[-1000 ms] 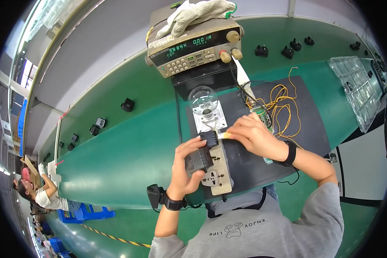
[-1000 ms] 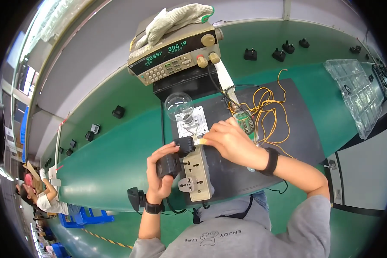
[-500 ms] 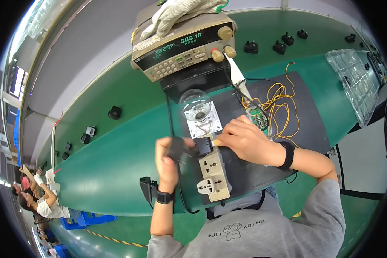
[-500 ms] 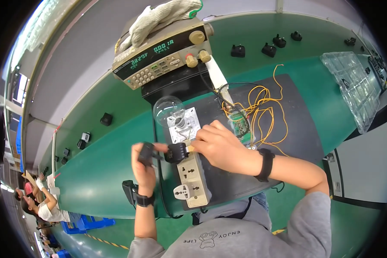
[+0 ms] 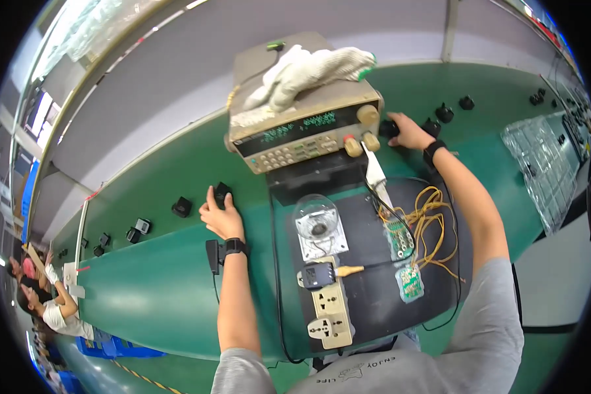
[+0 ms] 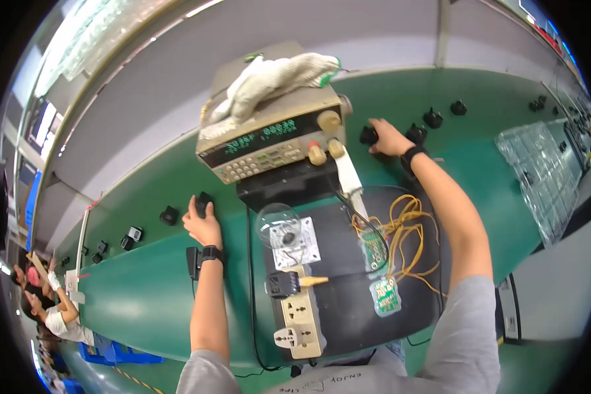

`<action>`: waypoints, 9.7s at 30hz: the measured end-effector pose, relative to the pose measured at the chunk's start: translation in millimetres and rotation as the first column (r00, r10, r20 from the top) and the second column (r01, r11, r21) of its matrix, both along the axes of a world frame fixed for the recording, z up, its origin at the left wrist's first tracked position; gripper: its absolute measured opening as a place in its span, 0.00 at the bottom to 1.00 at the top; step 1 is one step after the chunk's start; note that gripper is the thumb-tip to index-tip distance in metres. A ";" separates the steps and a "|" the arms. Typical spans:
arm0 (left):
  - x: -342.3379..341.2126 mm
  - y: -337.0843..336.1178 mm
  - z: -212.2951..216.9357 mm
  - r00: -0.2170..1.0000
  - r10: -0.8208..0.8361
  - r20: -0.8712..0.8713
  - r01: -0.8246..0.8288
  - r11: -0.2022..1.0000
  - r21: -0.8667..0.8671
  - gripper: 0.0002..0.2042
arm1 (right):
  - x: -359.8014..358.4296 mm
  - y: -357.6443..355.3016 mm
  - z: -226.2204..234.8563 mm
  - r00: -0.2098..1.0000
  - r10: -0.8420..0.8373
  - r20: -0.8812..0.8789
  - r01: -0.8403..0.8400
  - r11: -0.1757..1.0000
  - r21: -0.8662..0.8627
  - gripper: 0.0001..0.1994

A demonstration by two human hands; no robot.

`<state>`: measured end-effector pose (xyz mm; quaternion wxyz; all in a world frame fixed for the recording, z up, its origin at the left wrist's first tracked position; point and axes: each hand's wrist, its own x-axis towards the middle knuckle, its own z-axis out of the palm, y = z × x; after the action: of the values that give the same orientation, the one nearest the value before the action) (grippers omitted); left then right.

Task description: The person tests power adapters by plugging them into a power strip, touching a probe to the adapter, and monitoring a digital meter. After each test, the person removes the probe and the adapter before repeating the process with another unit.

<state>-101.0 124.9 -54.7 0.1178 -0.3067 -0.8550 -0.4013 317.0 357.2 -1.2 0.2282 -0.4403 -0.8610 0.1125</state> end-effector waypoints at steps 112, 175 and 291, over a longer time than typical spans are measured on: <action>152.2 -146.6 74.5 -0.073 -0.976 0.203 0.940 0.001 0.342 0.23 | -40.2 -382.5 41.2 0.913 0.355 -0.202 -0.375 0.925 -0.066 0.11; 102.7 -107.0 71.4 0.555 -0.795 -0.246 0.708 0.295 0.642 0.13 | -68.6 -291.3 97.5 0.874 0.372 -0.312 -0.414 0.907 -0.079 0.39; 54.0 -94.4 51.7 0.669 -0.741 0.059 0.655 0.625 0.424 0.18 | -49.7 -196.6 107.4 0.976 0.011 0.217 -0.051 0.982 0.180 0.17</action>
<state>-46.9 30.5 -3.0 -0.0921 -0.5400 -0.5833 -0.5997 267.3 160.6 106.2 0.1715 -0.4134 -0.8942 -0.0123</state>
